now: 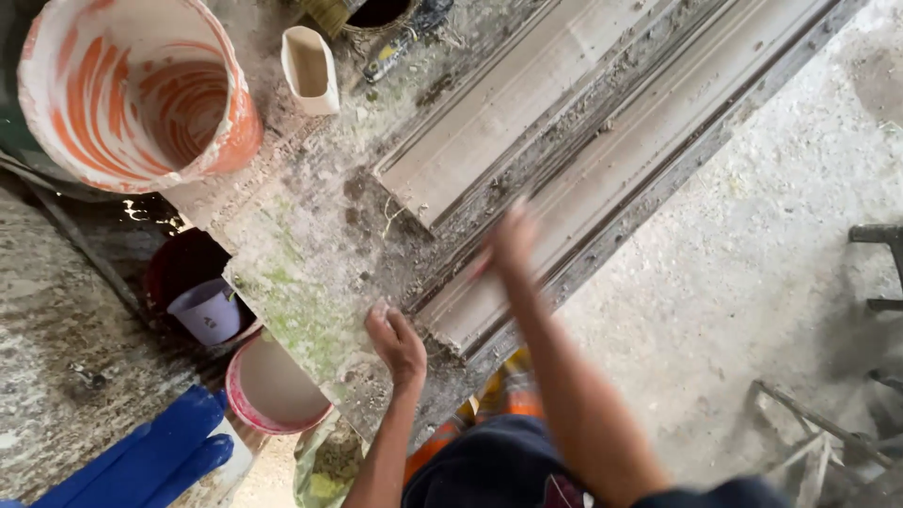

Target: The person smooths the surface of long plaster moldings using a sanding block and a small metal tool. They work along the length of the moldings, rubbing the sanding block and scraping the tool to refine the edges and surface. The person occasionally wipes the moldings with their hand to remove dust.

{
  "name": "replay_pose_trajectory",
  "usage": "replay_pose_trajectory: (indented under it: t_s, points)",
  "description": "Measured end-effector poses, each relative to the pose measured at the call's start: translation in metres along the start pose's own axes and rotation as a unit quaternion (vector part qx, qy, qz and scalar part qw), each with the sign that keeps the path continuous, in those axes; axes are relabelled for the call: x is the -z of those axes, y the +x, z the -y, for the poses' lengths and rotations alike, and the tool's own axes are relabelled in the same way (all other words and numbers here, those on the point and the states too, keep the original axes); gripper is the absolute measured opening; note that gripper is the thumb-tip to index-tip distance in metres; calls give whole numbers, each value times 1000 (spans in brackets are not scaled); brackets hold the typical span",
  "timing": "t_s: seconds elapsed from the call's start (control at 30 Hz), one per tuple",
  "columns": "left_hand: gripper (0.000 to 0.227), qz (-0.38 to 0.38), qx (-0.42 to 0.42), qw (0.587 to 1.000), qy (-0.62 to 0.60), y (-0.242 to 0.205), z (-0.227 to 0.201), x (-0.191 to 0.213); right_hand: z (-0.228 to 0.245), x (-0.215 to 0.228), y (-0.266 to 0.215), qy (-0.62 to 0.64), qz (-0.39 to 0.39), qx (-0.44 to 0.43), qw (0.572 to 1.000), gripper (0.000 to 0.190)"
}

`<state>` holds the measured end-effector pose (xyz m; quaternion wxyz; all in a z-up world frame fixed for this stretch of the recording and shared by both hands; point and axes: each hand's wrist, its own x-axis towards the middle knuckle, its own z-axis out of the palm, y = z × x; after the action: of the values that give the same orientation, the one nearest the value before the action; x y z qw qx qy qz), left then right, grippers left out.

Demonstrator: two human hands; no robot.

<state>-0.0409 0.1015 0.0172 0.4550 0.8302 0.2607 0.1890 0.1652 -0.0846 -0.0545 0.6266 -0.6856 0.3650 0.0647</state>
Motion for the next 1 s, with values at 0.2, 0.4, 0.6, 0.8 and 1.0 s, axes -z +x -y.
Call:
replay_pose_trajectory:
  t_s: [0.2, 0.4, 0.6, 0.8, 1.0]
  points:
    - [50, -47, 275, 958, -65, 36, -31, 42, 59, -47, -185, 197, -18, -188, 962, 30]
    - [43, -79, 150, 985, 14, 29, 13, 64, 166, 87, 66, 42, 115, -80, 989, 56]
    - [40, -107, 121, 986, -47, 37, 5, 54, 190, 29, -101, -69, 60, -159, 983, 59]
    - [37, -150, 210, 964, -54, 61, 29, 49, 48, -59, -258, 21, 17, -143, 989, 41]
    - [41, -128, 94, 987, -37, 69, 15, 41, 62, -37, -134, 61, -8, -78, 995, 15]
